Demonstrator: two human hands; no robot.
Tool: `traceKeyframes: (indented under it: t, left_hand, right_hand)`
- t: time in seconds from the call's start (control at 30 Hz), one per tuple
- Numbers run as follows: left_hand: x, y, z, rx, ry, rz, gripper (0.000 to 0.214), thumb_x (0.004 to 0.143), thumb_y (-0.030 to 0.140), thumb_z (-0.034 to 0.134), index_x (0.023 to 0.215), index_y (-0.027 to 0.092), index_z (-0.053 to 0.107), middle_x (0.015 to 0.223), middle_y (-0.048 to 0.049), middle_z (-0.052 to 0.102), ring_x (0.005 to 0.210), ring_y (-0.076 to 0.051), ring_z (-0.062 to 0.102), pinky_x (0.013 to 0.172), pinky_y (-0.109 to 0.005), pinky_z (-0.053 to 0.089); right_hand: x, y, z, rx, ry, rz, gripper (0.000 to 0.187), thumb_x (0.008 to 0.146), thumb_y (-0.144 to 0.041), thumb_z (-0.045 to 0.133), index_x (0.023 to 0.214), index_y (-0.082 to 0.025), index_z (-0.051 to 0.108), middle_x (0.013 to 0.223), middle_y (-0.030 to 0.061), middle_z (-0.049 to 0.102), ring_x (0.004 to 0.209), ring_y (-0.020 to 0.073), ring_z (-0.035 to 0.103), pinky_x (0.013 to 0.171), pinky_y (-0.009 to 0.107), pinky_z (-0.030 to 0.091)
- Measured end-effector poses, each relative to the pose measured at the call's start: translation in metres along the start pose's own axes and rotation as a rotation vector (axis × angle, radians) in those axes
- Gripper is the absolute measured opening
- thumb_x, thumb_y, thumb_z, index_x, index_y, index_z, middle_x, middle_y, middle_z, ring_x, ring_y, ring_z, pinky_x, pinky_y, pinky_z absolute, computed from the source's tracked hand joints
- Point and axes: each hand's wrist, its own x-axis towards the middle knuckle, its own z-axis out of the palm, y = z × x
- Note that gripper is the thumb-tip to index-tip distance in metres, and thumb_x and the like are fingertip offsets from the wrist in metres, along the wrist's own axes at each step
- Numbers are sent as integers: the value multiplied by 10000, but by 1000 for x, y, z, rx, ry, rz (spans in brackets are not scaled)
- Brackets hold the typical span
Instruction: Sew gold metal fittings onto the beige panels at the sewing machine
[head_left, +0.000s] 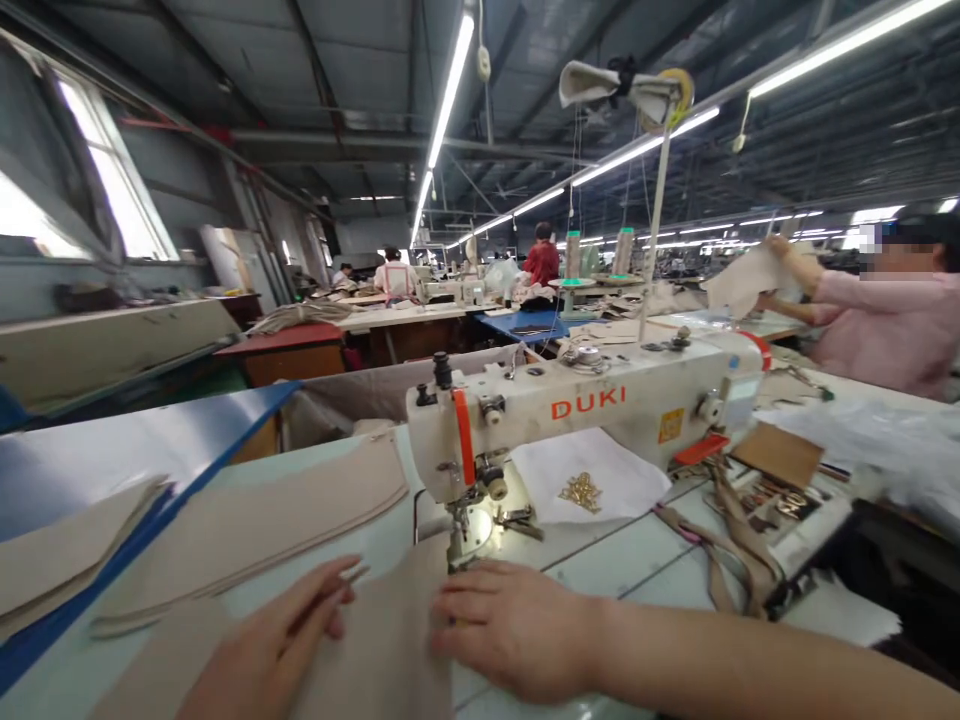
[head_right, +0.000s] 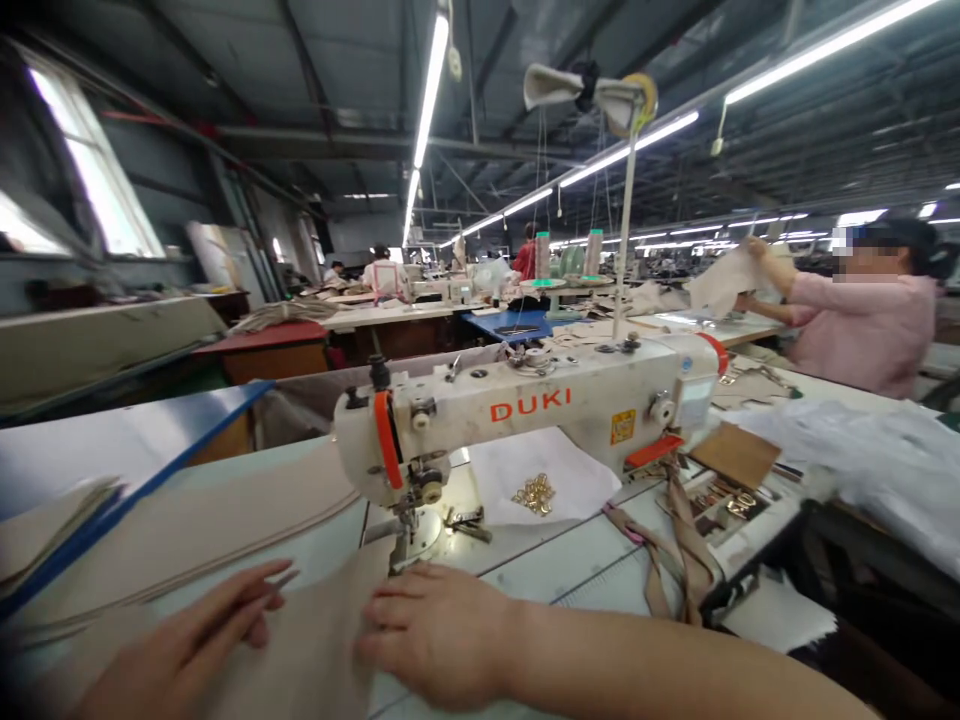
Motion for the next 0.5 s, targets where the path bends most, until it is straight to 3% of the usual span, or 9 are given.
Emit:
traceKeyframes:
  t: [0.1,0.2,0.3,0.37,0.5]
  left_hand:
    - [21,19,29,-133,-96,-22,344,750,445,392,955,260,597,650,-6,710,790,-252,689,752,-335,513]
    - [33,26,41,-185,-97,-118,315,704,450,403,872,257,588,651,-4,714,783,-260,686,752,-344,507]
    - [38,20,45,-216,-88,-187,313,683,483,411,848,283,586,648,28,718,744,-253,687,749,-343,504]
    - [40,10,49,-226,-93,-218,305,696,503,402,841,310,587,661,63,724,732,-240,689,741,-333,503]
    - [43,-11,60,-205,-104,-218,284,738,489,404,865,333,605,755,108,740,752,-187,694,714,-261,506]
  right_hand:
    - [-29,17,-15,-10,88,107,253,915,-201,395,1088,-153,572,1094,74,635,1042,170,543,946,287,402]
    - [-55,49,-34,-53,118,429,250,884,-131,411,1043,-149,603,998,82,658,928,168,584,834,271,448]
    - [-65,84,-46,-133,-14,761,268,885,-100,423,1073,-123,613,1039,106,653,964,180,595,836,266,442]
    - [-62,103,-45,-151,-102,820,199,868,-129,490,973,-110,658,971,121,675,901,205,621,798,288,458]
    - [-49,125,-31,-133,-281,781,133,843,-186,589,745,-128,658,819,58,682,797,170,630,765,299,477]
